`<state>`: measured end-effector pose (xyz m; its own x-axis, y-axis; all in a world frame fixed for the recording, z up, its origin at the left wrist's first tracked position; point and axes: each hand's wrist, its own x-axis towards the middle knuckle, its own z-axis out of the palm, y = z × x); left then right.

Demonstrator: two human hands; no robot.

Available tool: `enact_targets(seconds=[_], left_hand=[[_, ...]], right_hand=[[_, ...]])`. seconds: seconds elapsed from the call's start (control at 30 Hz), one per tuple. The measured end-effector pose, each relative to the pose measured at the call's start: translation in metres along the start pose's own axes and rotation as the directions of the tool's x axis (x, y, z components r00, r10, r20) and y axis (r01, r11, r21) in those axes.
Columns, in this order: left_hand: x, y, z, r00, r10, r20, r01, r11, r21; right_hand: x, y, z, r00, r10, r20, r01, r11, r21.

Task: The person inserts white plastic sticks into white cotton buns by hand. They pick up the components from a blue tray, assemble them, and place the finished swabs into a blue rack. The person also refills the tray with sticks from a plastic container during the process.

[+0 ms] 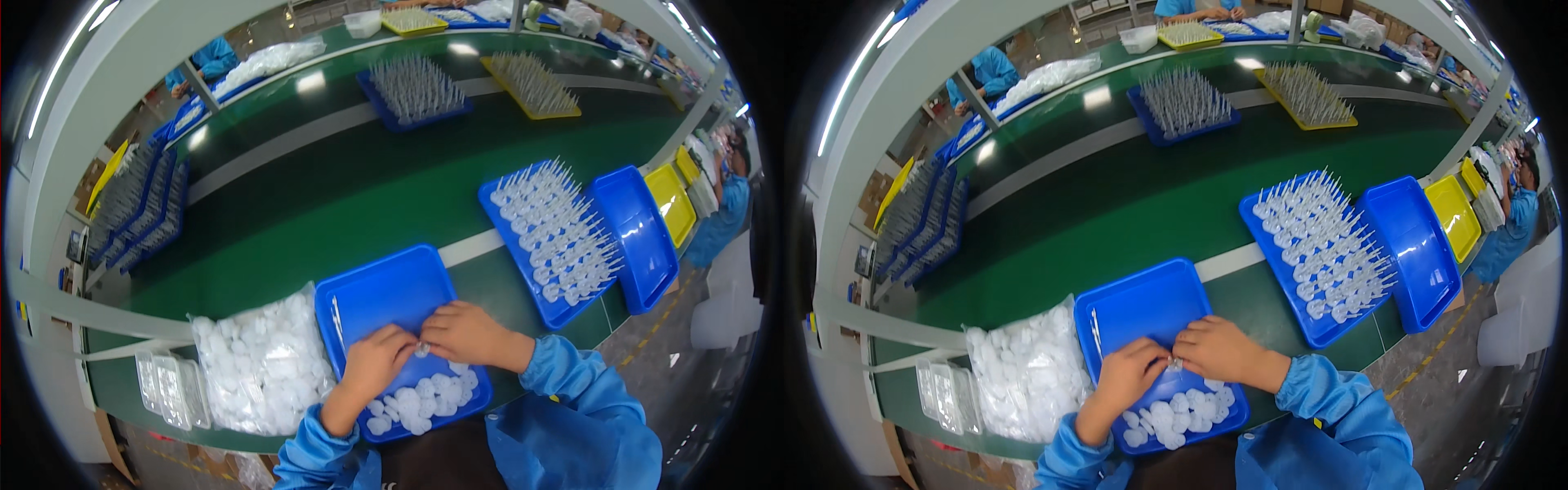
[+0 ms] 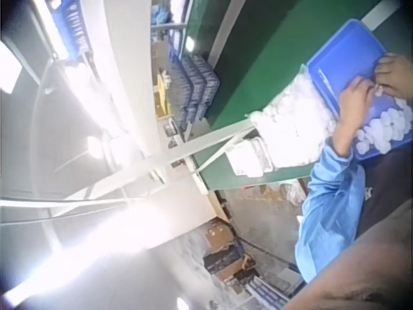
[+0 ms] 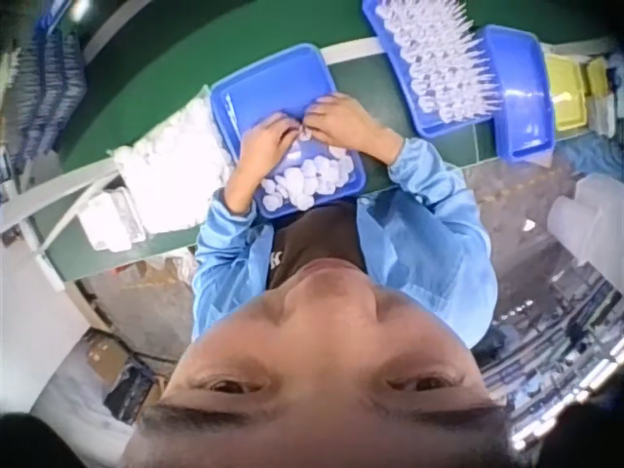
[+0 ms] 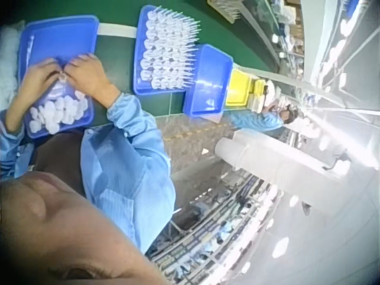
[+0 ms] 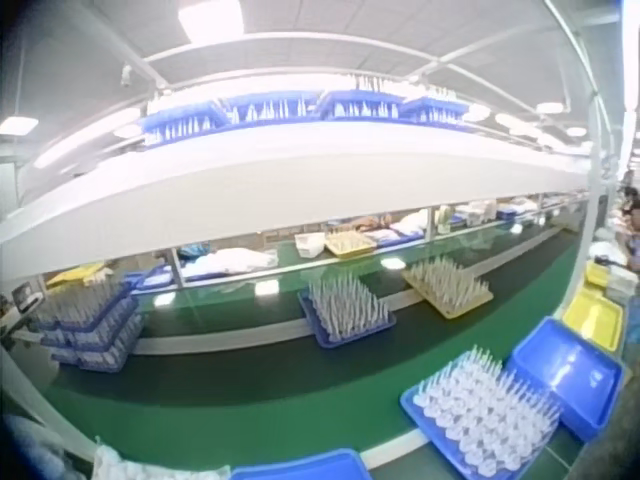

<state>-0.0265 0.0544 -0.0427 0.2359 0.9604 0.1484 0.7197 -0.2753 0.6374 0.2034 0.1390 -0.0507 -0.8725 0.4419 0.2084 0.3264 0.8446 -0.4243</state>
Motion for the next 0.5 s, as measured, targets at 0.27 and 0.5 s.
enact_targets(seconds=[0.27, 0.5], left_hand=[[0.002, 0.001, 0.003, 0.999, 0.038, 0.008, -0.038, 0.996, 0.086], [-0.001, 0.010, -0.001, 1.000, 0.005, 0.014, -0.006, 0.994, 0.109]], right_hand=[[-0.002, -0.004, 0.002, 1.000, -0.026, 0.015, 0.027, 0.997, -0.067], [-0.013, -0.006, -0.001, 0.992, 0.001, -0.127, -0.013, 0.996, -0.091]])
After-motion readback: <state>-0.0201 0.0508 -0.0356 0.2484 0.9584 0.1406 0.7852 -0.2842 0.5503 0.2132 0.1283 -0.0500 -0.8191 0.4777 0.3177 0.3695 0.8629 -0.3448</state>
